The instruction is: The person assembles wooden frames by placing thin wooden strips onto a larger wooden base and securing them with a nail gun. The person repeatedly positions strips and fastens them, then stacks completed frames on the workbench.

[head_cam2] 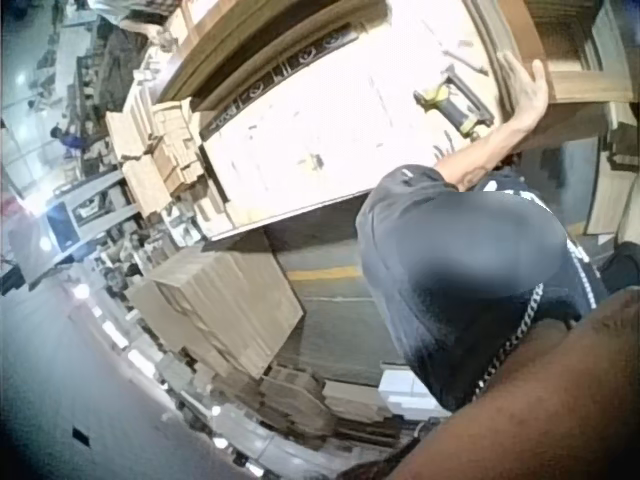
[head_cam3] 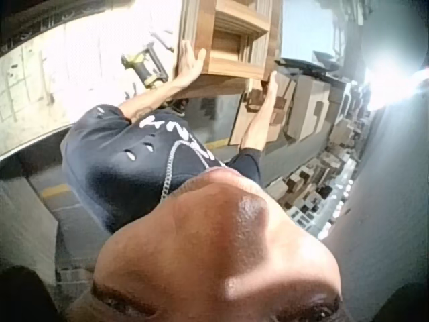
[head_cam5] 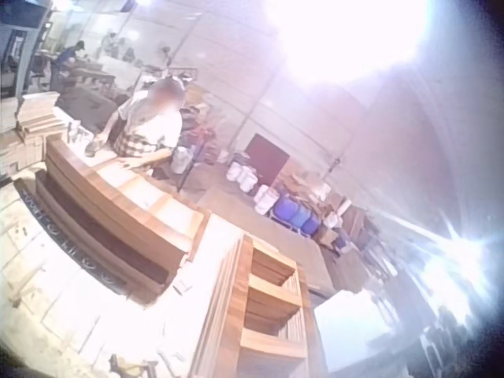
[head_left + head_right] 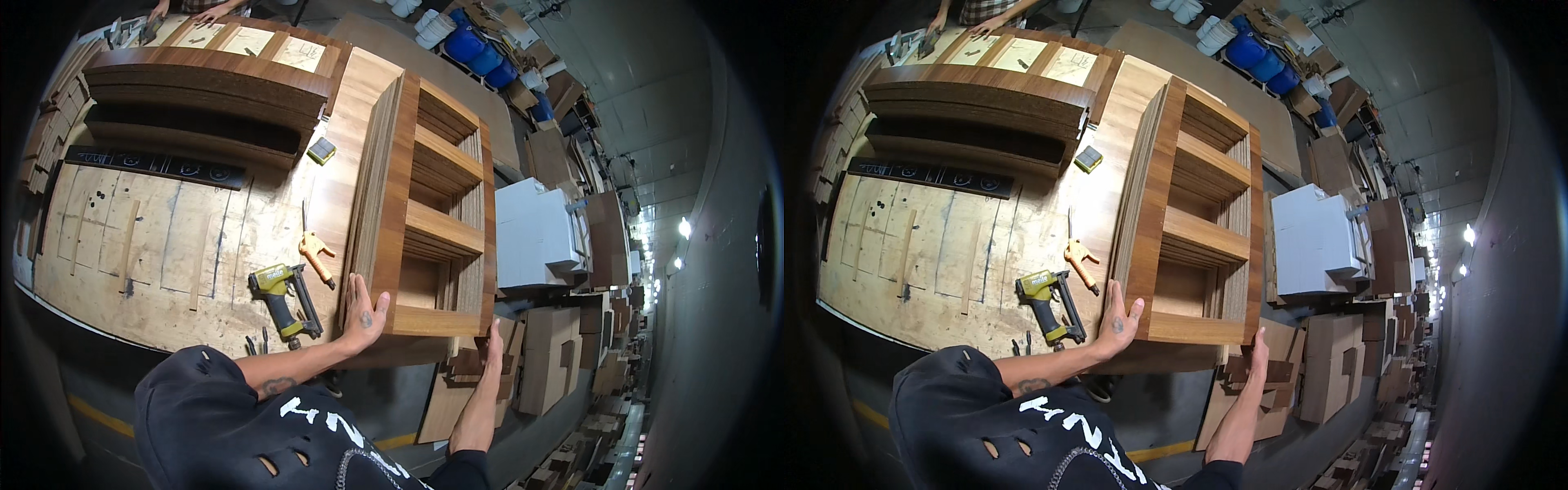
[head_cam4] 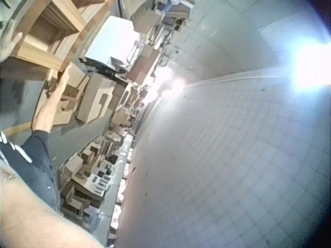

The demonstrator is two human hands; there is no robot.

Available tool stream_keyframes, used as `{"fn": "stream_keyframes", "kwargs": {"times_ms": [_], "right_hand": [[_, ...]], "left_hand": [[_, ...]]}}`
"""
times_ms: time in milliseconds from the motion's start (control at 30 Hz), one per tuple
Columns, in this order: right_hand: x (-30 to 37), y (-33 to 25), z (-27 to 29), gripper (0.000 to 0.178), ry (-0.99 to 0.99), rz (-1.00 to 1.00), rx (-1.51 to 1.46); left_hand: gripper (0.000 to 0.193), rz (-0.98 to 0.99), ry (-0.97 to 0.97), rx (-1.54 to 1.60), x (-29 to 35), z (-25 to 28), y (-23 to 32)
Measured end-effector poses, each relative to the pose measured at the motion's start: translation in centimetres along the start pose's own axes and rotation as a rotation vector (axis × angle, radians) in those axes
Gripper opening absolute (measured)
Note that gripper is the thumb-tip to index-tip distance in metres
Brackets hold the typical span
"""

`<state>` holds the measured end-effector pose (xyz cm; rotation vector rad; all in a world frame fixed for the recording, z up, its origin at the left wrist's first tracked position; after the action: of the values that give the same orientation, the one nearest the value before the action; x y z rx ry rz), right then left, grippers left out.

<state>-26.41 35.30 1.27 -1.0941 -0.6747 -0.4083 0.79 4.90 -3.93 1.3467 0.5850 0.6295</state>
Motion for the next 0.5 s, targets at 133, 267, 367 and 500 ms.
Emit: {"fn": "stream_keyframes", "kwargs": {"times_ms": [133,267,367,500], "right_hand": [[-0.6,-0.1,0.1,0.084,-0.009,0.034,-0.048],[-1.4,0.3,0.4,0.087,0.041,0.048,0.0],[-0.8,-0.1,-0.3,0.083,0.083,0.027,0.068],[-0.4,-0.3,-0.1,0.078,0.028,0.072,-0.039]], "left_hand": [[0.086,0.03,-0.015,-0.054,0.1,-0.3,0.6],[0.085,-0.03,0.055,0.021,0.0,-0.3,0.3],[0.085,-0.022,0.058,0.041,-0.1,0.2,0.5],[0.084,-0.021,0.015,0.073,0.0,0.3,1.2]]}}
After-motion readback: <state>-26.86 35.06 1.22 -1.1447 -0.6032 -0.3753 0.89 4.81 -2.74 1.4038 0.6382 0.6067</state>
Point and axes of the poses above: each hand's wrist, its own x-axis away from the middle knuckle, its own z-axis out of the back of the hand, y = z × x, the point moved 1 cm from there along -x, towards the middle knuckle, and after that the axes turned 15 degrees about -z, right-handed, at the moved point
